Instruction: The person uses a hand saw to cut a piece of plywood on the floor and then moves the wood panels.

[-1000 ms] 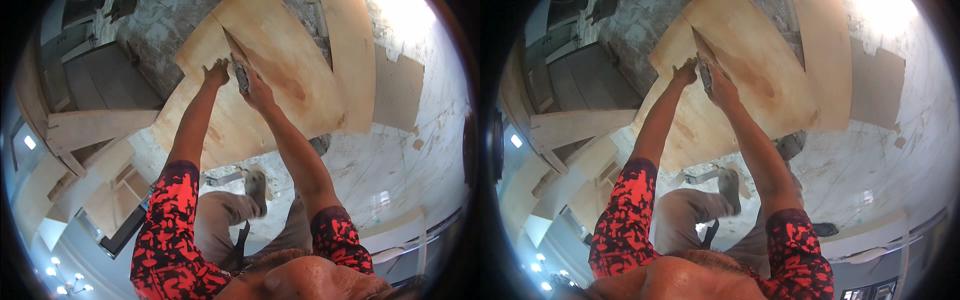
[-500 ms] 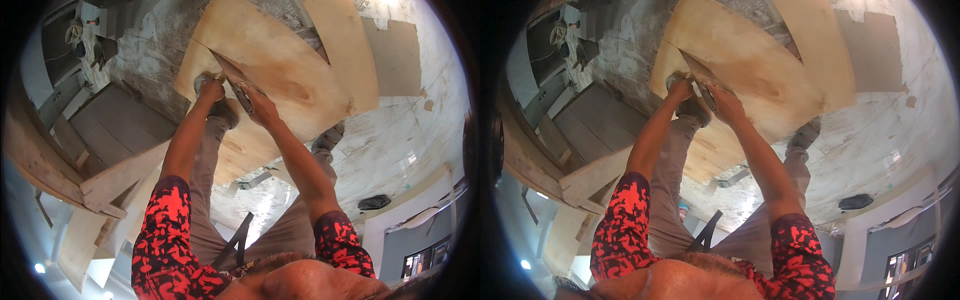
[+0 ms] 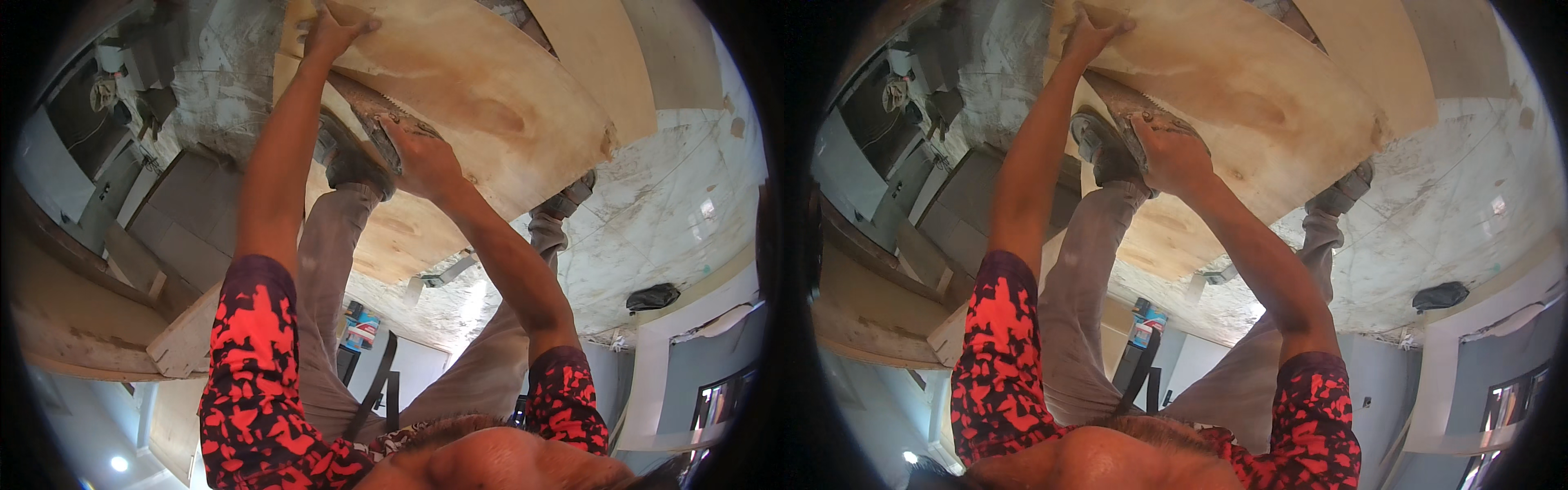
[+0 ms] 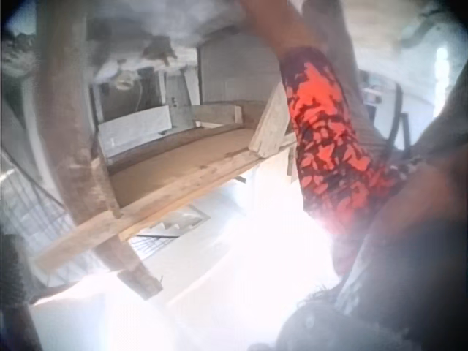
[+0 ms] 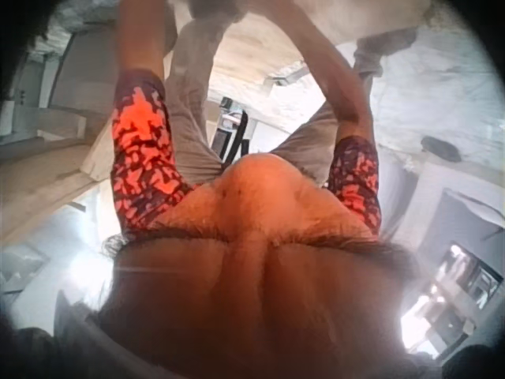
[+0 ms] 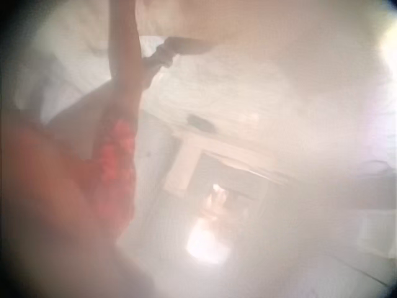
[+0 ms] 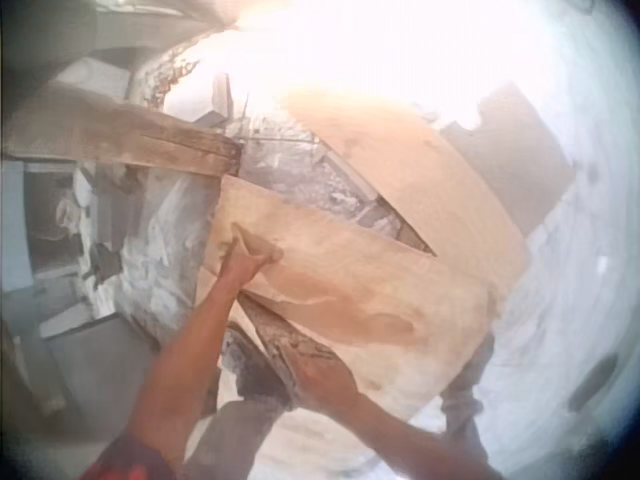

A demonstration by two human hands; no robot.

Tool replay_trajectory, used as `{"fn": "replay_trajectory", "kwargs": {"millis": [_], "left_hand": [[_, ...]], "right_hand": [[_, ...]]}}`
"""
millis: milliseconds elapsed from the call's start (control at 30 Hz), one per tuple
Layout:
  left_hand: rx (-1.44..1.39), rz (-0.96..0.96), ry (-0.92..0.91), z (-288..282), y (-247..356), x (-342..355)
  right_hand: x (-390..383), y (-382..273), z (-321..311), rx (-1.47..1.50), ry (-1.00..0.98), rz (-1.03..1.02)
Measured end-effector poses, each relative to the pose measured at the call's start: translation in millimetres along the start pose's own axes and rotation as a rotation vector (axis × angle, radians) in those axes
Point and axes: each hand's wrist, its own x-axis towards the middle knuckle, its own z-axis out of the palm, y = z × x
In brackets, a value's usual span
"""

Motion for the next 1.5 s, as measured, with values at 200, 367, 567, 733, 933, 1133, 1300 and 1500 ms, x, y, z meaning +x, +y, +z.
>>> {"fn": "replay_trajectory", "kwargs": {"millis": [200,367,567,733,933,1133,1300,1500], "left_hand": [[-0.07,0.016,-0.116,-8,11,0],[-0.109,-0.025,-0.213,-18,26,-12],[-0.098,-0.021,-0.216,-15,18,-8],[-0.085,-0.048,-0.227,-16,24,-2],[-0.082,-0.028,-0.21,-9,22,-4],[-0.12,-0.018,-0.193,-3,16,1],[-0.113,-0.021,-0.283,-17,32,-10],[-0.139,0.033,-0.224,-17,20,-8]], "right_hand": [[-5,10,5,0.036,0.04,-0.059],[-10,15,8,0.058,0.107,-0.082],[-121,23,-31,-0.004,-0.057,0.074],[-146,46,-47,0.084,0.218,-0.126],[-9,16,-2,0.071,0.076,-0.003],[-158,36,-56,0.038,-0.027,0.042],[-38,25,-23,0.065,-0.16,0.144],[-125,27,-48,0.058,-0.227,0.211]]}}
